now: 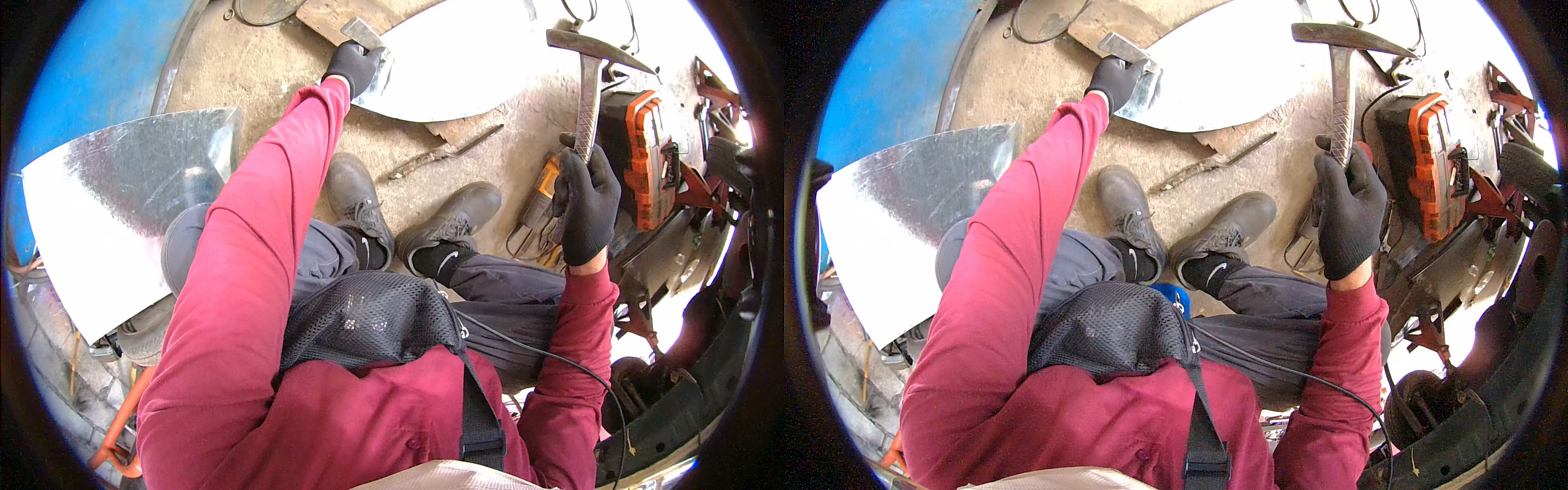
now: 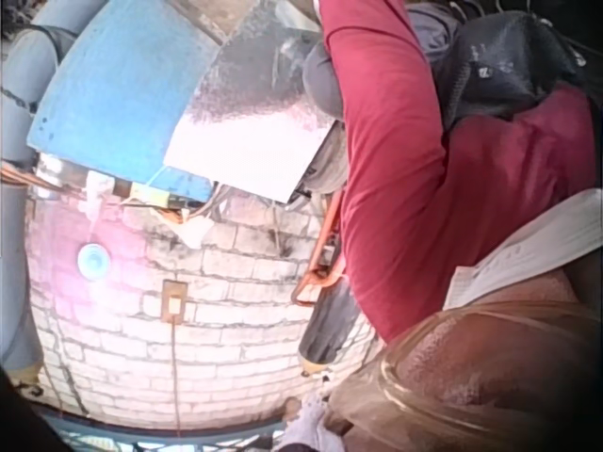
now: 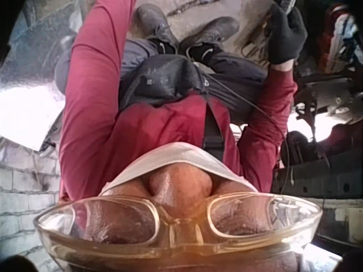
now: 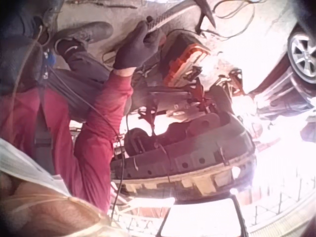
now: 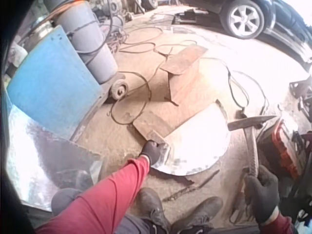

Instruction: The person sits on the floor and uses a hammer to repeatedly strike a curved metal sheet placed on a wooden block, shaping it by hand.

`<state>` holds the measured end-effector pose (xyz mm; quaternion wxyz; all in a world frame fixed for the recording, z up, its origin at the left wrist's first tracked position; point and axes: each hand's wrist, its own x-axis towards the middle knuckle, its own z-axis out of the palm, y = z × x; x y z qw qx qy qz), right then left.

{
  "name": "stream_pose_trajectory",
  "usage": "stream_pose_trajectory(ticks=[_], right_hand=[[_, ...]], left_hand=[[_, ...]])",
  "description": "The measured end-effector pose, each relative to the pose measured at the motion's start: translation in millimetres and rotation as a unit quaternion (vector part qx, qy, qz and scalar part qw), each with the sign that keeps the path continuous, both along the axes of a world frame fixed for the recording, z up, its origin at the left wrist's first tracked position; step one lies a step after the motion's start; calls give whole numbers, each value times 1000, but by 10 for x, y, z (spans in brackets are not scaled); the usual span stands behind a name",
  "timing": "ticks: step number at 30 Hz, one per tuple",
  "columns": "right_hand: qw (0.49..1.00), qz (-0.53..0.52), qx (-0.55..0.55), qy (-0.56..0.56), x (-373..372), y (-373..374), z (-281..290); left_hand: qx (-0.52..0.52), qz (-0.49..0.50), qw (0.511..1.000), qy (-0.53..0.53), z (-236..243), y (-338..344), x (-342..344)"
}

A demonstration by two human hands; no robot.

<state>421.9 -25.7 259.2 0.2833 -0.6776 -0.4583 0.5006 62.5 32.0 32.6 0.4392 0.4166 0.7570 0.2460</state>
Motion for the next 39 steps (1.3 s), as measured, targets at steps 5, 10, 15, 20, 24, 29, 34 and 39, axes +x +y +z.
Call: stream_pose_trajectory(ticks=[5,10,15,20,24,29,34,39], right_hand=[[999,34,-1,-22,25,-19,-95],[996,75,22,-48,8,-44,-119],[994,96,14,-47,-32,-80,-155],[980,165,49,-97,-72,6,-156],[959,222,114,-137,-97,181,-179],[947,246,166,-123,-205,351,-273],[933,278,200,-110,-278,468,-382],[910,307,244,-132,-364,560,-430]], left_hand=[[37,2,999,37,-267,20,-9],[48,33,996,71,-215,-21,109],[36,103,994,-24,-58,-60,336],[66,98,990,72,-104,-78,390],[85,119,986,76,-204,-96,374],[70,87,990,87,-107,-91,359],[98,99,986,92,-175,-142,372],[78,92,989,85,-297,-108,327]])
